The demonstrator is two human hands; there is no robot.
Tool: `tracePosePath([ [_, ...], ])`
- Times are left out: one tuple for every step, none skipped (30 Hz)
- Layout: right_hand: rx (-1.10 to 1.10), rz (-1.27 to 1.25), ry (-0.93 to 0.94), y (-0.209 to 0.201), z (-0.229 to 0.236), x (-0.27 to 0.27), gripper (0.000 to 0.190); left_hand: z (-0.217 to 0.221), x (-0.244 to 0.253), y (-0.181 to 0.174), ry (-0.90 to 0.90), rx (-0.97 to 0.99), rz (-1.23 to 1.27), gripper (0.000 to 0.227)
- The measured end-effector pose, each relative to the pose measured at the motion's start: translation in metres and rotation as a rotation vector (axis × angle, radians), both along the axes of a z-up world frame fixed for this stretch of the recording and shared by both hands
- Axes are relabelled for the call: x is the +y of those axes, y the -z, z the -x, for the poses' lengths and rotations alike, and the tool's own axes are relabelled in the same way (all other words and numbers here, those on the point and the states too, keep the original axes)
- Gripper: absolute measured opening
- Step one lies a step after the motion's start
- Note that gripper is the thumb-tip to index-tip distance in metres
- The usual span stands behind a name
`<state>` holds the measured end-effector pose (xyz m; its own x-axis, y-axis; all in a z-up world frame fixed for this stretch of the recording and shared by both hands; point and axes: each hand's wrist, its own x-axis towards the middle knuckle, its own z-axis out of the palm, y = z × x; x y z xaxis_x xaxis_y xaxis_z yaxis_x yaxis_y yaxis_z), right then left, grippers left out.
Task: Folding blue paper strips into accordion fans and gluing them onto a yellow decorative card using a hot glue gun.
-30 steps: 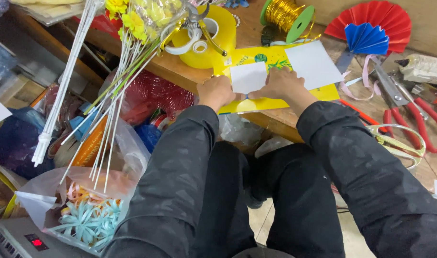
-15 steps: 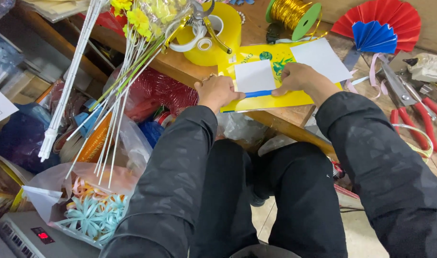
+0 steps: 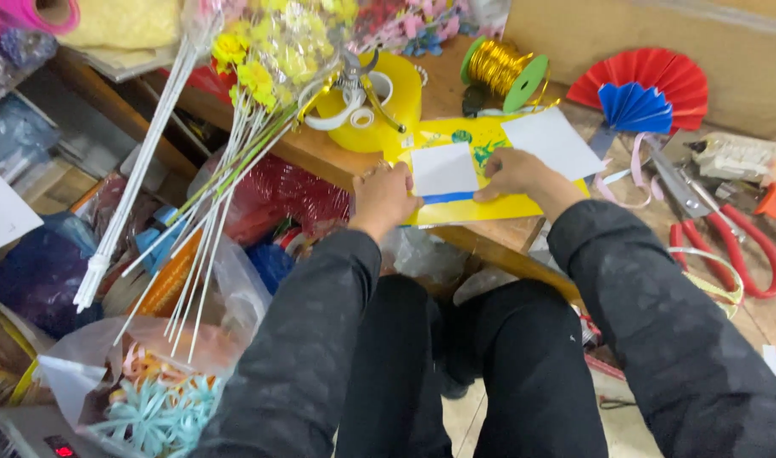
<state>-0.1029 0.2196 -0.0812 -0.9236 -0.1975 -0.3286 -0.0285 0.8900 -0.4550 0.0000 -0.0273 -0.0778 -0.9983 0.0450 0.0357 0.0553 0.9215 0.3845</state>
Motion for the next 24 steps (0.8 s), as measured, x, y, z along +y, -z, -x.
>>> tracePosePath([
  [-0.003, 0.055, 0.028, -0.004, -0.008, 0.001, 0.058, -0.003, 0.004, 0.009, 0.053, 0.162, -0.015, 0.031],
  [0.008, 0.054, 0.032, -0.019, -0.015, 0.003, 0.058, -0.001, 0.008, 0.012, 0.057, 0.173, -0.016, 0.031],
  [-0.028, 0.158, 0.069, -0.031, -0.025, 0.003, 0.061, -0.002, 0.011, 0.018, 0.165, 0.215, -0.006, 0.033],
  [-0.064, 0.263, 0.106, -0.042, -0.035, 0.002, 0.065, -0.002, 0.013, 0.024, 0.272, 0.256, 0.005, 0.036],
  [-0.063, 0.262, 0.104, -0.049, -0.047, 0.002, 0.065, 0.003, 0.013, 0.034, 0.27, 0.258, 0.004, 0.036],
  [-0.054, 0.294, 0.081, -0.056, -0.059, 0.002, 0.065, 0.009, 0.013, 0.044, 0.309, 0.278, 0.029, 0.028],
  [-0.04, 0.326, 0.058, -0.065, -0.069, 0.002, 0.065, 0.017, 0.013, 0.053, 0.349, 0.303, 0.055, 0.023],
  [-0.034, 0.325, 0.057, -0.055, -0.071, 0.007, 0.065, 0.015, 0.013, 0.049, 0.349, 0.309, 0.055, 0.023],
  [0.138, 0.299, -0.063, -0.046, -0.074, 0.012, 0.068, 0.014, 0.014, 0.045, 0.356, 0.284, 0.009, 0.023],
  [0.31, 0.27, -0.182, -0.036, -0.076, 0.018, 0.071, 0.012, 0.014, 0.041, 0.362, 0.259, -0.037, 0.025],
  [0.317, 0.27, -0.183, -0.038, -0.081, 0.017, 0.071, 0.011, 0.014, 0.029, 0.363, 0.265, -0.036, 0.025],
  [0.437, 0.257, -0.257, -0.04, -0.086, 0.016, 0.06, 0.01, 0.014, 0.019, 0.36, 0.218, -0.095, 0.025],
  [0.553, 0.244, -0.331, -0.04, -0.093, 0.014, 0.05, 0.007, 0.014, 0.009, 0.358, 0.167, -0.155, 0.025],
  [0.556, 0.244, -0.332, -0.044, -0.094, 0.014, 0.05, 0.008, 0.014, -0.001, 0.357, 0.171, -0.154, 0.025],
  [0.628, 0.226, -0.35, -0.047, -0.095, 0.013, 0.033, 0.009, 0.014, -0.01, 0.355, 0.108, -0.214, 0.026],
  [0.699, 0.208, -0.367, -0.051, -0.097, 0.012, 0.018, 0.01, 0.013, -0.02, 0.352, 0.046, -0.275, 0.027],
  [0.703, 0.212, -0.369, -0.058, -0.093, 0.012, 0.018, -0.002, 0.01, -0.046, 0.35, 0.049, -0.271, 0.027],
  [0.645, 0.31, -0.385, -0.066, -0.09, 0.011, 0.017, -0.015, 0.007, -0.071, 0.352, 0.021, -0.314, 0.031],
  [0.586, 0.406, -0.399, -0.073, -0.087, 0.011, 0.016, -0.026, 0.006, -0.096, 0.355, -0.007, -0.357, 0.037],
  [0.59, 0.408, -0.401, -0.092, -0.09, 0.008, 0.016, -0.019, 0.003, -0.1, 0.354, -0.004, -0.354, 0.037],
  [0.424, 0.416, -0.358, -0.111, -0.094, 0.005, 0.02, -0.012, 0.0, -0.104, 0.349, -0.005, -0.362, 0.032],
  [0.257, 0.423, -0.313, -0.129, -0.098, 0.002, 0.024, -0.005, -0.002, -0.107, 0.343, -0.007, -0.37, 0.028],
  [0.256, 0.422, -0.314, -0.135, -0.101, 0.0, 0.024, -0.005, -0.002, -0.11, 0.342, -0.008, -0.371, 0.028],
  [0.202, 0.402, -0.294, -0.141, -0.103, -0.002, 0.025, -0.004, -0.002, -0.113, 0.331, -0.058, -0.382, 0.029],
])
